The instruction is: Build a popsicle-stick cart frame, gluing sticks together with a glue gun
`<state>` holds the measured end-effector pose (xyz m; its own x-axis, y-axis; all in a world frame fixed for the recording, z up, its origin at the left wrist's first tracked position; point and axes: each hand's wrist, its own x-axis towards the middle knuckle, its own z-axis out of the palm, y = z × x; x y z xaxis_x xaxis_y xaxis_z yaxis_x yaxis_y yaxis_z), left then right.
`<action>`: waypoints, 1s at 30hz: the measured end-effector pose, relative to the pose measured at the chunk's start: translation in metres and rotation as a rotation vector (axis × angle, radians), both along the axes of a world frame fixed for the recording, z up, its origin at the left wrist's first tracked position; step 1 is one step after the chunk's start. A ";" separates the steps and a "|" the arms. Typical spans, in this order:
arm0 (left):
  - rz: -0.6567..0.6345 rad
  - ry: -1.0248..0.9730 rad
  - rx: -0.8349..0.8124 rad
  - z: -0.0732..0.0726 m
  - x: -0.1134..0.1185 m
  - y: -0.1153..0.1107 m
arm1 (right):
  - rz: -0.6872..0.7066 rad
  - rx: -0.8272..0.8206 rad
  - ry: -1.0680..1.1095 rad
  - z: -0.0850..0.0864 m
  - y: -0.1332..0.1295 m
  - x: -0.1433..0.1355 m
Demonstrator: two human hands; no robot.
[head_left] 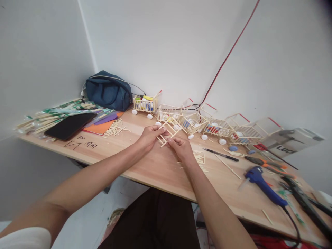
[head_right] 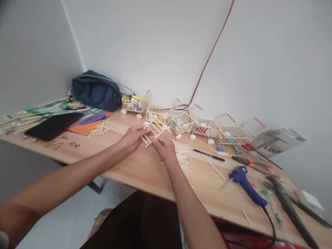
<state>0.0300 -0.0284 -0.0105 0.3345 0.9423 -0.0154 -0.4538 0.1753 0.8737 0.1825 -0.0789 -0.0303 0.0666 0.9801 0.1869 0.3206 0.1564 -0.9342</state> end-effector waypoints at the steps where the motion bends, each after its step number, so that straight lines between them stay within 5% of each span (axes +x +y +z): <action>1: 0.002 0.003 0.002 0.000 0.000 0.000 | 0.001 0.002 -0.002 0.000 0.000 0.000; 30: -0.002 0.004 -0.075 0.002 0.000 -0.004 | -0.016 0.014 -0.088 0.004 -0.001 -0.003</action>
